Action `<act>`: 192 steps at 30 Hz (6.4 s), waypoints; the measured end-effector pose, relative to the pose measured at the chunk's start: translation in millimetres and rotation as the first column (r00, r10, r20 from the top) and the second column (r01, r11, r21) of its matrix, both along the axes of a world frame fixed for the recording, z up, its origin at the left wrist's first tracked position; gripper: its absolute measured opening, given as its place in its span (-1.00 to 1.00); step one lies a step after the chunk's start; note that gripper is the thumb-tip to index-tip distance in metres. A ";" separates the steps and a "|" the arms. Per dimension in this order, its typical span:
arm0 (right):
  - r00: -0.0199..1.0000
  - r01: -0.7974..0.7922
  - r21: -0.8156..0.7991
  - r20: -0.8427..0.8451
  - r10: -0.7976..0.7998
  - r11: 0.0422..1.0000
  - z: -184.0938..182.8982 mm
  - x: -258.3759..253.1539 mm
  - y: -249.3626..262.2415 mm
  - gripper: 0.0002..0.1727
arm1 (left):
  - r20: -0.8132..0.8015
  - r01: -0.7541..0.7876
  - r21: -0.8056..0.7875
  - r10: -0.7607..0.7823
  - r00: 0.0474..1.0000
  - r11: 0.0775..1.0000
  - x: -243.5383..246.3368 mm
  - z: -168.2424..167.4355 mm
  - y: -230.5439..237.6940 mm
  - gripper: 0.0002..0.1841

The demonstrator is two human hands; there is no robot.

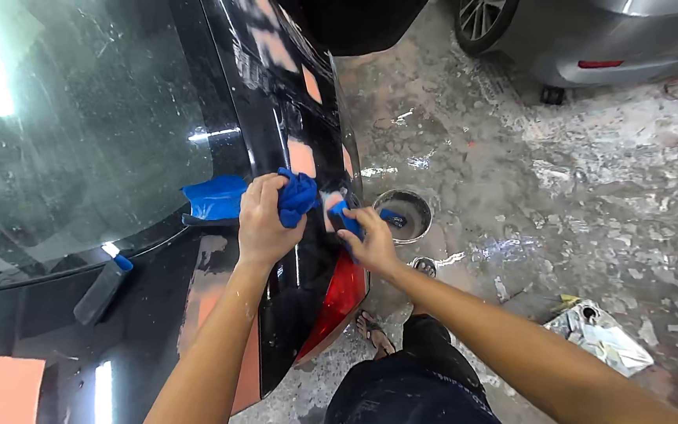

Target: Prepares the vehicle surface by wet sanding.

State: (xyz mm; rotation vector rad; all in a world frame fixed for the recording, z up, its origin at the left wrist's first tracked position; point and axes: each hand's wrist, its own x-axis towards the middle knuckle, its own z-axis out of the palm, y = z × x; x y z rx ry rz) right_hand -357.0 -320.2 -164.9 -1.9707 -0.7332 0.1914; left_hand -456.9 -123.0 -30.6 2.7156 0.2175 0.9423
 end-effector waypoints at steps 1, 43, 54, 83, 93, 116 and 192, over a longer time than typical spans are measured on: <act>1.000 0.003 -0.022 -0.018 -0.004 1.000 -2.5 7.5 1.6 -0.50 | -0.001 0.001 0.003 -0.001 1.000 1.000 -1.0 -0.6 0.4 -0.43; 0.984 0.112 -0.260 -0.103 -0.143 0.959 24.6 17.5 32.0 -0.49 | -0.027 -0.010 0.055 0.011 1.000 0.998 -5.7 -0.7 -0.5 -0.37; 0.953 0.132 -0.318 -0.221 -0.209 0.939 35.7 22.6 34.9 -0.48 | -0.043 -0.019 0.031 0.021 0.999 0.999 -4.7 0.4 -3.4 -0.38; 0.994 0.087 -0.168 -0.050 -0.096 0.982 20.9 10.1 21.5 -0.49 | -0.010 -0.007 0.036 0.007 1.000 0.999 -3.0 -1.2 -7.4 -0.41; 0.997 -0.008 -0.024 0.081 0.010 1.000 -5.6 32.3 12.5 -0.56 | -0.014 -0.010 0.026 0.010 1.000 1.000 -1.2 -1.3 -4.4 -0.42; 0.987 -0.107 0.044 0.125 0.101 0.993 -1.6 46.9 17.3 -0.47 | -0.025 -0.044 0.001 0.044 0.999 0.999 0.1 1.1 -9.0 -0.21; 0.972 -0.144 0.115 0.202 0.118 0.983 -24.9 37.1 4.5 -0.57 | -0.114 -0.063 0.133 0.078 0.990 0.989 0.4 3.0 -3.2 -0.32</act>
